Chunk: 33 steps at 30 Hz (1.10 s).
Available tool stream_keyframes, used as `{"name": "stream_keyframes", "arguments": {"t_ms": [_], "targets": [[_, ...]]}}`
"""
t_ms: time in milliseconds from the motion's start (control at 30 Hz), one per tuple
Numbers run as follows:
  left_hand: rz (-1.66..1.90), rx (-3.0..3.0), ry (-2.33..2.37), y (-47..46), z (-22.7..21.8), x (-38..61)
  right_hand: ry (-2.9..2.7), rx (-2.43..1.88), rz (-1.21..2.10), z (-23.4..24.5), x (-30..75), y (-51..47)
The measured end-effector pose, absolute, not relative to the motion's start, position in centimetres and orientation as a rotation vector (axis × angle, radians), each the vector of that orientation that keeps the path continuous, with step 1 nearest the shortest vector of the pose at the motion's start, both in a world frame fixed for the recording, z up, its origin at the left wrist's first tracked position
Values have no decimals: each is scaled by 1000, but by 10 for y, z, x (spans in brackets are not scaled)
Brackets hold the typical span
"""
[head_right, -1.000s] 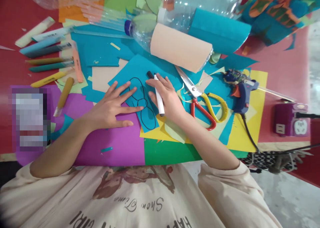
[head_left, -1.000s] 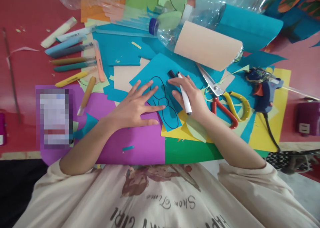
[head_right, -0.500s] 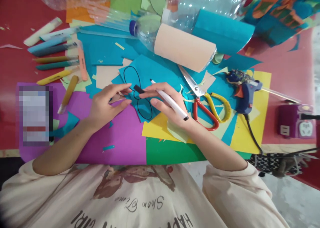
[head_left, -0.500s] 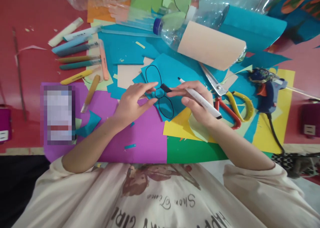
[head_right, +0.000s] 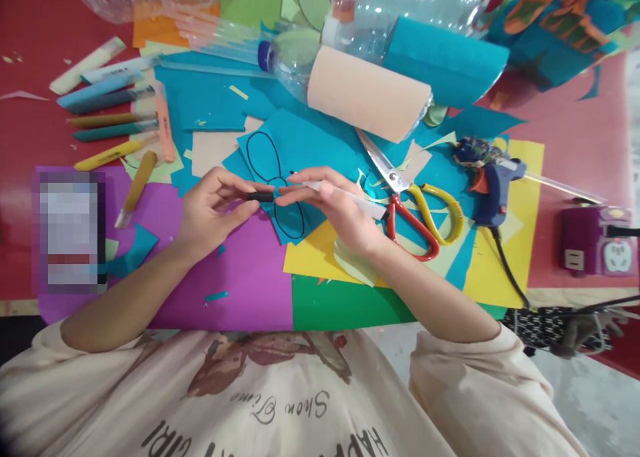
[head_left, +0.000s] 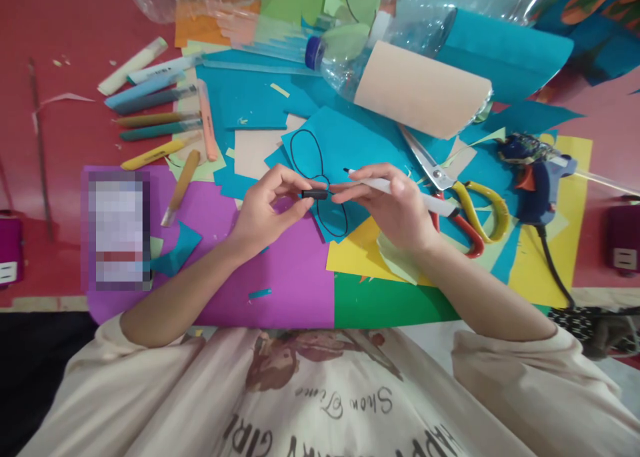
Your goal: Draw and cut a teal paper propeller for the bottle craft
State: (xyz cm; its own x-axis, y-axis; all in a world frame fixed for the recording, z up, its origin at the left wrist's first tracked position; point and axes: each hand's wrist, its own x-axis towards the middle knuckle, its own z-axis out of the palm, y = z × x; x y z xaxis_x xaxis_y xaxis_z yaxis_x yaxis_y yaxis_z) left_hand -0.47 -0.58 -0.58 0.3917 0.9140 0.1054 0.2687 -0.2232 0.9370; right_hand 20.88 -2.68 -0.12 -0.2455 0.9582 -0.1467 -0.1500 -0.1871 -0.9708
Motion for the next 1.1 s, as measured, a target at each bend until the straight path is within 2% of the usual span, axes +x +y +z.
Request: {"name": "stream_keyframes", "arguments": {"t_ms": [133,367,500,700,933,1100], "targets": [[884,1770,1068,-7,-5,-4,-1041,-1227,1587,3,209,-18],[944,2014,1011,-5,-10,-5,-939,-1004,1637,-4,207,-18],[904,1918,1079,-6,-12,-4,-996,-1029,1641,-7,208,-19],[926,2131,1054,-5,-7,-5,-1018,-1032,1649,-7,208,-20],[1044,2164,989,-5,-10,-3,-824,-944,1863,-2,206,-24],[987,2172,1011,-7,-11,-5,-747,-861,2018,-2,206,-26]]}}
